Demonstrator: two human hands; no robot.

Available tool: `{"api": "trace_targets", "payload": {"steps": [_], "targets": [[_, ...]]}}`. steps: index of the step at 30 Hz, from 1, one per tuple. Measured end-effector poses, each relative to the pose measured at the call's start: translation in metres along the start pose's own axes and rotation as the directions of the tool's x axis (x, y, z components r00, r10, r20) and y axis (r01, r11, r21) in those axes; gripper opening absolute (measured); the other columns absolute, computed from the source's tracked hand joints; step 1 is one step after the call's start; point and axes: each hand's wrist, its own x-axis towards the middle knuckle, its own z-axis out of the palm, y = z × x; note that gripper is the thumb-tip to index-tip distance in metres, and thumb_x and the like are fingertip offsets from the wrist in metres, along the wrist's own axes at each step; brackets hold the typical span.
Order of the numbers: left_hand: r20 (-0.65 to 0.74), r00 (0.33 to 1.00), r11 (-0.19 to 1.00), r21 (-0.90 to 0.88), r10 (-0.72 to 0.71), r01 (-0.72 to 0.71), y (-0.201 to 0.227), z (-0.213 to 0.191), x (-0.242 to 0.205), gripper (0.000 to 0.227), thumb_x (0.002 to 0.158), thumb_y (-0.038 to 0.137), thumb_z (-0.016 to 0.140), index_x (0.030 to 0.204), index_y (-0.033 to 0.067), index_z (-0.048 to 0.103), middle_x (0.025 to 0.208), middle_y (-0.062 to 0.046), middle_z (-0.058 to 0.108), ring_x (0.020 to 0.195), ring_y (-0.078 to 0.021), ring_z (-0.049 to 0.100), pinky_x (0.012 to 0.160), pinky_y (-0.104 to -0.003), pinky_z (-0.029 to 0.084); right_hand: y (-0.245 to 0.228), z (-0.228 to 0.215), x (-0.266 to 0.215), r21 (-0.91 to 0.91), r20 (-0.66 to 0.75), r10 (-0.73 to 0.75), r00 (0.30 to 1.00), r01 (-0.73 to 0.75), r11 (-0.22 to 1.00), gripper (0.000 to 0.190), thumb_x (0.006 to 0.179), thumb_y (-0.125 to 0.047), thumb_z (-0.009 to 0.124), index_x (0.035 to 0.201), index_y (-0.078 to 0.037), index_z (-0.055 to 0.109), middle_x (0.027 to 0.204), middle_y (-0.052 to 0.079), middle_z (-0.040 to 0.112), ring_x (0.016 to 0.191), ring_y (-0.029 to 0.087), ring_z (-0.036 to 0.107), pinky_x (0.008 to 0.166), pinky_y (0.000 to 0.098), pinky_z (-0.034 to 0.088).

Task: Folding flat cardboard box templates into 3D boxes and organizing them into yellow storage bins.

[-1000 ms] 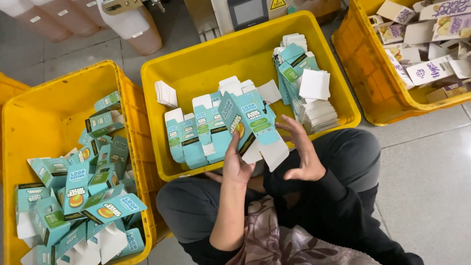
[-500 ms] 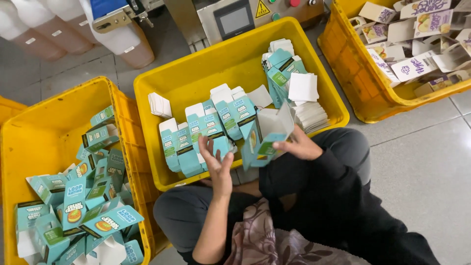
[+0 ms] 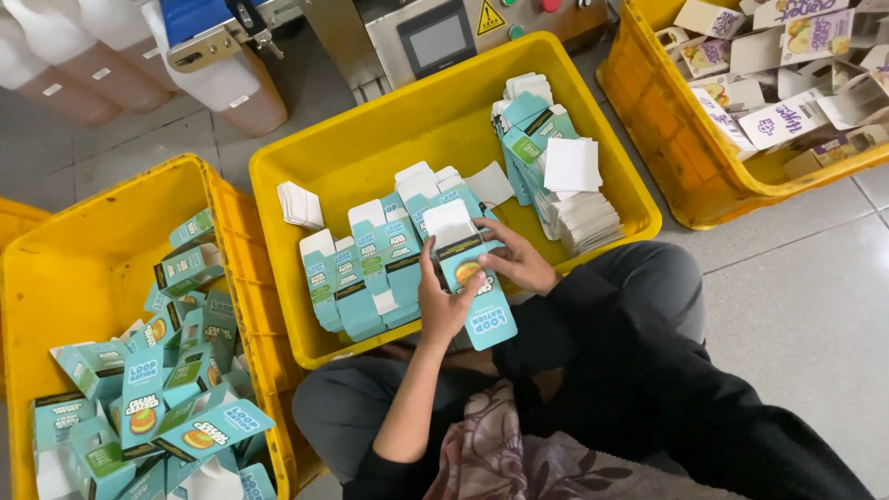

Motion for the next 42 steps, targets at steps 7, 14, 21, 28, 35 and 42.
{"api": "trace_targets", "payload": {"steps": [7, 14, 21, 28, 35, 42], "targets": [[0.115, 0.992, 0.998, -0.032, -0.05, 0.054, -0.042, -0.008, 0.001, 0.074, 0.087, 0.044, 0.077, 0.142, 0.0108, 0.04, 0.127, -0.027, 0.062, 0.12, -0.0441, 0.063, 0.103, -0.059, 0.049, 0.014, 0.014, -0.007, 0.061, 0.064, 0.03, 0.997, -0.034, 0.998, 0.038, 0.094, -0.005, 0.072, 0.131, -0.002, 0.063, 0.11, 0.015, 0.061, 0.087, 0.026, 0.071, 0.074, 0.0434, 0.064], [0.225, 0.972, 0.984, -0.151, -0.059, 0.095, -0.06, -0.009, 0.008, 0.081, 0.083, 0.048, 0.081, 0.142, 0.0107, 0.04, 0.13, -0.029, 0.06, 0.123, -0.0483, 0.06, 0.102, -0.061, 0.047, 0.027, 0.012, -0.006, 0.143, 0.006, 0.067, 0.998, -0.067, 0.987, 0.021, 0.088, -0.001, 0.079, 0.104, 0.006, 0.066, 0.098, 0.01, 0.055, 0.067, 0.021, 0.07, 0.056, 0.0348, 0.063], [0.164, 0.975, 0.985, 0.061, 0.15, -0.162, -0.023, -0.018, -0.003, 0.121, 0.063, 0.046, 0.091, 0.157, -0.0001, 0.029, 0.143, -0.037, 0.048, 0.131, -0.0543, 0.051, 0.109, -0.069, 0.039, 0.018, 0.018, -0.008, 0.038, -0.224, -0.074, 0.972, 0.085, 0.996, 0.032, 0.09, -0.008, 0.081, 0.11, -0.005, 0.056, 0.102, 0.007, 0.055, 0.072, 0.018, 0.068, 0.058, 0.0304, 0.063], [0.149, 0.976, 0.939, 0.282, 0.161, -0.198, -0.039, -0.012, 0.003, 0.115, 0.063, 0.037, 0.089, 0.156, 0.0063, 0.029, 0.139, -0.034, 0.054, 0.113, -0.0523, 0.065, 0.09, -0.061, 0.057, 0.0, 0.03, -0.018, -0.115, -0.046, -0.321, 0.946, 0.314, 0.942, 0.094, 0.085, -0.007, 0.084, 0.149, -0.003, 0.016, 0.119, 0.029, 0.057, 0.094, 0.048, 0.07, 0.072, 0.0569, 0.062], [0.137, 0.974, 0.932, 0.292, 0.183, -0.216, -0.04, -0.011, 0.003, 0.115, 0.06, 0.037, 0.086, 0.155, 0.0046, 0.03, 0.125, -0.033, 0.061, 0.095, -0.0498, 0.072, 0.076, -0.058, 0.063, -0.003, 0.039, -0.02, -0.071, -0.125, -0.261, 0.957, 0.254, 0.965, 0.077, 0.077, -0.003, 0.09, 0.143, -0.002, 0.05, 0.118, 0.019, 0.067, 0.103, 0.033, 0.071, 0.079, 0.0474, 0.063], [0.144, 0.983, 0.939, 0.307, 0.116, -0.156, -0.038, -0.007, -0.002, 0.128, 0.056, 0.031, 0.083, 0.16, 0.0089, 0.012, 0.135, -0.034, 0.054, 0.103, -0.0553, 0.067, 0.079, -0.064, 0.06, -0.016, 0.029, -0.02, -0.003, -0.021, -0.336, 0.942, 0.336, 0.942, 0.036, 0.095, -0.022, 0.069, 0.116, 0.006, 0.059, 0.12, 0.022, 0.063, 0.102, 0.025, 0.065, 0.084, 0.0437, 0.058]]}}
